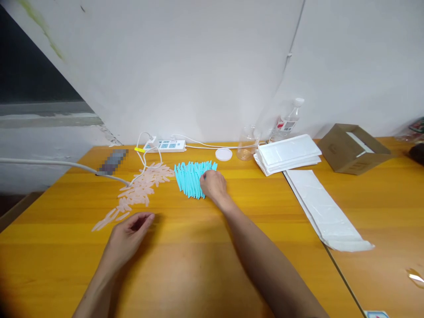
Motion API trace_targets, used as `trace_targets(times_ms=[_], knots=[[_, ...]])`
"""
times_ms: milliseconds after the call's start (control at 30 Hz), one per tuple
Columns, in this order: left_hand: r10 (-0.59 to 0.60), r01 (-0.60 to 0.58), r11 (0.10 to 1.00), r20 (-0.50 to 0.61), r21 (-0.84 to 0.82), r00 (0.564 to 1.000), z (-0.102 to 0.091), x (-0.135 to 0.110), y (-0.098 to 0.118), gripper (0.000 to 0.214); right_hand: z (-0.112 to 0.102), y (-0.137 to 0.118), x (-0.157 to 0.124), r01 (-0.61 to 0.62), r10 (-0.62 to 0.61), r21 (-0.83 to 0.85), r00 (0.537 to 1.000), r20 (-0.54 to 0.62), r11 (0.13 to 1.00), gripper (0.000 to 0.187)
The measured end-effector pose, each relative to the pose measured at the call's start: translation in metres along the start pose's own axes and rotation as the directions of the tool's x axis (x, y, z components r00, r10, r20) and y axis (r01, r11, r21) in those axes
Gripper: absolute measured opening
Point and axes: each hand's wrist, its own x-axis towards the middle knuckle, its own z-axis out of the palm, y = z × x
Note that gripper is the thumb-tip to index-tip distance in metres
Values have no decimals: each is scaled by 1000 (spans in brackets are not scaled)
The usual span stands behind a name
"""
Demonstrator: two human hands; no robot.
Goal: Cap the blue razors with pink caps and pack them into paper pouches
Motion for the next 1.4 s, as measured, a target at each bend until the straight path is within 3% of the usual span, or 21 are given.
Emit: trace_targets(times_ms=[167, 300, 400, 467, 533, 667, 833, 1100, 1133, 1200, 1300, 1400], knots=[[-3, 4, 999, -21, 34, 1000, -5, 4, -5, 38, 4, 1, 4, 11, -11, 64, 1000, -8, 998, 25], [-9, 9, 1000, -20, 27, 1000, -10, 4, -8, 38, -9, 1, 0, 45, -41, 138, 998, -38, 989, 20], [-39, 44, 998, -103, 47, 994, -23, 7, -16, 39, -24, 10, -23, 193, -171, 233, 979, -110, 953, 19], [-58, 81, 988, -173, 129, 983, -32, 12, -19, 40, -28, 23, -47, 369, -327, 360, 929, -173, 857, 18], [-46, 101, 957, -201, 272, 979, -36, 20, -17, 38, -23, 39, -73, 464, -434, 419, 885, -170, 781, 13], [8, 79, 842, -159, 534, 987, -27, 42, 2, 35, -2, 65, -110, 557, -575, 477, 808, -124, 680, 14], [-41, 112, 649, -112, 753, 993, -7, 56, 27, 37, 7, 75, -119, 563, -590, 469, 801, -107, 680, 14], [-27, -41, 574, 69, 818, 997, -6, 50, 34, 35, 6, 85, -115, 559, -601, 402, 799, -27, 725, 18], [-8, -71, 600, 95, 797, 995, -6, 49, 33, 36, 6, 86, -114, 556, -596, 402, 802, -29, 728, 19], [24, -109, 742, 136, 662, 990, -4, 45, 32, 35, 6, 88, -113, 554, -593, 406, 805, -36, 727, 19], [-42, 7, 983, 187, 183, 981, 6, 34, 30, 38, 6, 88, -112, 547, -588, 418, 808, -37, 725, 19], [-188, 243, 941, 236, -234, 954, 26, 19, 32, 48, 4, 87, -112, 535, -578, 431, 815, -40, 727, 19]])
